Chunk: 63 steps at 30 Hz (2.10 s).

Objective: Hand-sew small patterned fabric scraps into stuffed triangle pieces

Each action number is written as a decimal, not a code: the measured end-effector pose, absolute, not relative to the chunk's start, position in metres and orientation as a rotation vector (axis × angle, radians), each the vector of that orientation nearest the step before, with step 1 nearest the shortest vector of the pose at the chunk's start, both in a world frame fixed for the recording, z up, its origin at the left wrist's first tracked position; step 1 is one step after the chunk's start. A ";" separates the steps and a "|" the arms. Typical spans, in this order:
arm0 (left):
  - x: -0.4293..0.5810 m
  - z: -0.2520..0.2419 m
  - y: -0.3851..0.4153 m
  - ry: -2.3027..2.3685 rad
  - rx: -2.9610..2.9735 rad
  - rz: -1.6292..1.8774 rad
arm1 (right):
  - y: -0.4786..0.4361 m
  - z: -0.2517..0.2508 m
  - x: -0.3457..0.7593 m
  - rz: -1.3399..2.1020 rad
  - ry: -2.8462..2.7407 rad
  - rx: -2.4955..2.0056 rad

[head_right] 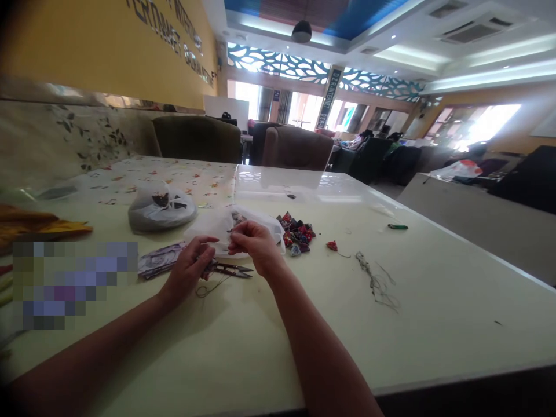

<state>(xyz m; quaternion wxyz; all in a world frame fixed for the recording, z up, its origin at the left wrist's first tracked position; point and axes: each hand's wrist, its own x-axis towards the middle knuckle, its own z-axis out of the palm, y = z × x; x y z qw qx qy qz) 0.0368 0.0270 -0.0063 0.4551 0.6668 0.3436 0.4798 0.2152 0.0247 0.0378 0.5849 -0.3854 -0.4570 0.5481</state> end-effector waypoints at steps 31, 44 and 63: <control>0.039 -0.005 0.032 0.614 1.099 1.050 | 0.022 0.026 0.195 1.325 -1.293 -0.943; 0.039 0.004 0.036 0.772 0.525 1.111 | 0.013 0.028 0.186 1.304 -1.309 -0.846; 0.040 0.014 0.035 0.690 0.380 1.061 | 0.013 0.020 0.182 1.006 -1.390 -0.925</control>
